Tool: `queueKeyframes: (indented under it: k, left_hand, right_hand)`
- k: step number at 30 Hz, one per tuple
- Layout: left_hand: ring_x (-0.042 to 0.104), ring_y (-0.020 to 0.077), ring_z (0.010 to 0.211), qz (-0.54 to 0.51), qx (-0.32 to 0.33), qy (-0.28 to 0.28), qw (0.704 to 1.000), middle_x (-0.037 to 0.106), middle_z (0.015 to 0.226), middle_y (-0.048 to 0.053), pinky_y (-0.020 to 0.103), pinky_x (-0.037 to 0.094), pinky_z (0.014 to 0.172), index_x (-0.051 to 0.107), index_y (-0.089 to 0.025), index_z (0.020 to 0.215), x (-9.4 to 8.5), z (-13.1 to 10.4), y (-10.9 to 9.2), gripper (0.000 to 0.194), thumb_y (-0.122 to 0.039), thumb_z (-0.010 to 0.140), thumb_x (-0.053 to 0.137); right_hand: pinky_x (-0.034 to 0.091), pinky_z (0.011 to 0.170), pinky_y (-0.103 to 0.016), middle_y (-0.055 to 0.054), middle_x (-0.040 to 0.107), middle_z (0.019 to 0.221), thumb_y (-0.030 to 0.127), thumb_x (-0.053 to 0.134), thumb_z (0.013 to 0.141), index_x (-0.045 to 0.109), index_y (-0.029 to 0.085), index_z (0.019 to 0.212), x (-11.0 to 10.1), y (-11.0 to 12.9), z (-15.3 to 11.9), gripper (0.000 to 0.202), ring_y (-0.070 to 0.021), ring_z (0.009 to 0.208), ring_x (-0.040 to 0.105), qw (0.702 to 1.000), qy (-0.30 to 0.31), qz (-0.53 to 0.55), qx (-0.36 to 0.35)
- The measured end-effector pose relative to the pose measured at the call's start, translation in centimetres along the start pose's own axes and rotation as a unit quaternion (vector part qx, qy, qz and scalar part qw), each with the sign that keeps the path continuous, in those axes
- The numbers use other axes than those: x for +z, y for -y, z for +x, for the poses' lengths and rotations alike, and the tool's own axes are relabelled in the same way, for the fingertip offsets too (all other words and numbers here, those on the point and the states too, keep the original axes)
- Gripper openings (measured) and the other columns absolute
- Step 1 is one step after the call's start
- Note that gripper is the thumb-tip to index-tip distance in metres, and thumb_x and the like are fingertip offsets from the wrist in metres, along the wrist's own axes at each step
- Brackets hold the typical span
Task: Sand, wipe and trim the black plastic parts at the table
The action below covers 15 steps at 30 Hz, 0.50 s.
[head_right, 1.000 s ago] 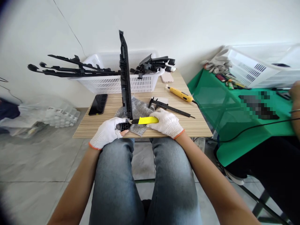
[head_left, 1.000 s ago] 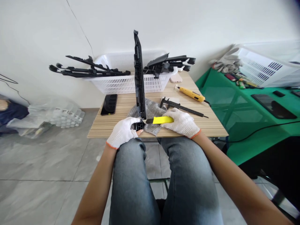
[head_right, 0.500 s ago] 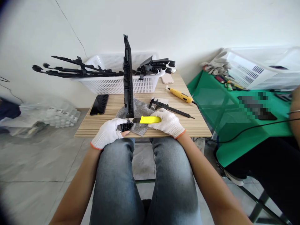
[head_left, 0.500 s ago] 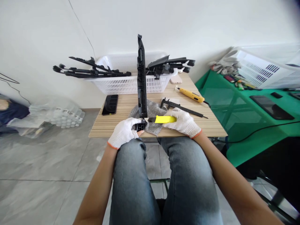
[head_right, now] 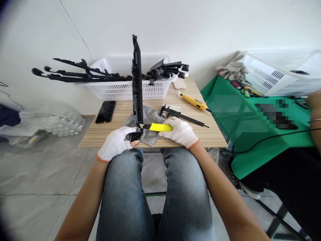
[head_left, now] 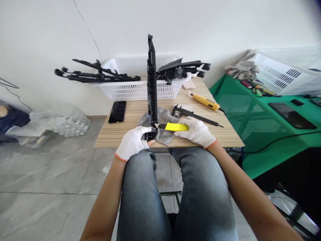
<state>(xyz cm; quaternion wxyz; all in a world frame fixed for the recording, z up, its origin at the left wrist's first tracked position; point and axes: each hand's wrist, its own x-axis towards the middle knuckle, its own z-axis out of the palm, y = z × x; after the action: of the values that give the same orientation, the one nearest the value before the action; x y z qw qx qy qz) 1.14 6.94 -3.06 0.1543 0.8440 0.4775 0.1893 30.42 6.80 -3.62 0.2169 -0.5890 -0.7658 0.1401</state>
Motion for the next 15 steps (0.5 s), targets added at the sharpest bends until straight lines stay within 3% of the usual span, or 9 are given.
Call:
queueKeyframes:
  k: [5, 9, 15]
  left_hand:
    - [0.071, 0.0298, 0.109, -0.005, 0.005, -0.005, 1.0, 0.074, 0.119, 0.007, 0.039, 0.056, 0.093, 0.07, -0.025, 0.12, 0.09, -0.08, 0.05, 0.049, -0.051, 0.078, 0.073]
    - [0.071, 0.0291, 0.108, -0.007, 0.012, 0.0, 1.0, 0.075, 0.118, 0.007, 0.038, 0.055, 0.094, 0.071, -0.025, 0.116, -0.2, -0.12, -0.28, 0.05, -0.055, 0.076, 0.074]
    - [0.07, 0.0282, 0.106, -0.027, 0.012, 0.007, 1.0, 0.075, 0.114, 0.008, 0.038, 0.054, 0.09, 0.07, -0.021, 0.11, -0.59, -0.22, -0.45, 0.044, -0.056, 0.085, 0.061]
  right_hand:
    - [0.049, 0.074, -0.032, -0.006, 0.07, 0.101, 0.051, 0.07, 0.08, 0.075, 0.024, 0.105, 0.36, -0.45, 0.0, 0.038, -0.023, 0.088, 0.066, 1.0, -0.025, 0.006, 0.002]
    - [0.047, 0.072, -0.031, -0.004, 0.072, 0.095, 0.054, 0.069, 0.082, 0.075, 0.023, 0.103, 0.26, -0.23, 0.06, 0.038, -0.0223, 0.085, 0.066, 1.0, 0.015, 0.005, -0.017]
    - [0.044, 0.07, -0.03, -0.004, 0.074, 0.094, 0.057, 0.067, 0.083, 0.075, 0.024, 0.102, 0.1, -0.05, 0.07, 0.039, -0.0218, 0.083, 0.066, 0.999, 0.033, -0.002, -0.024]
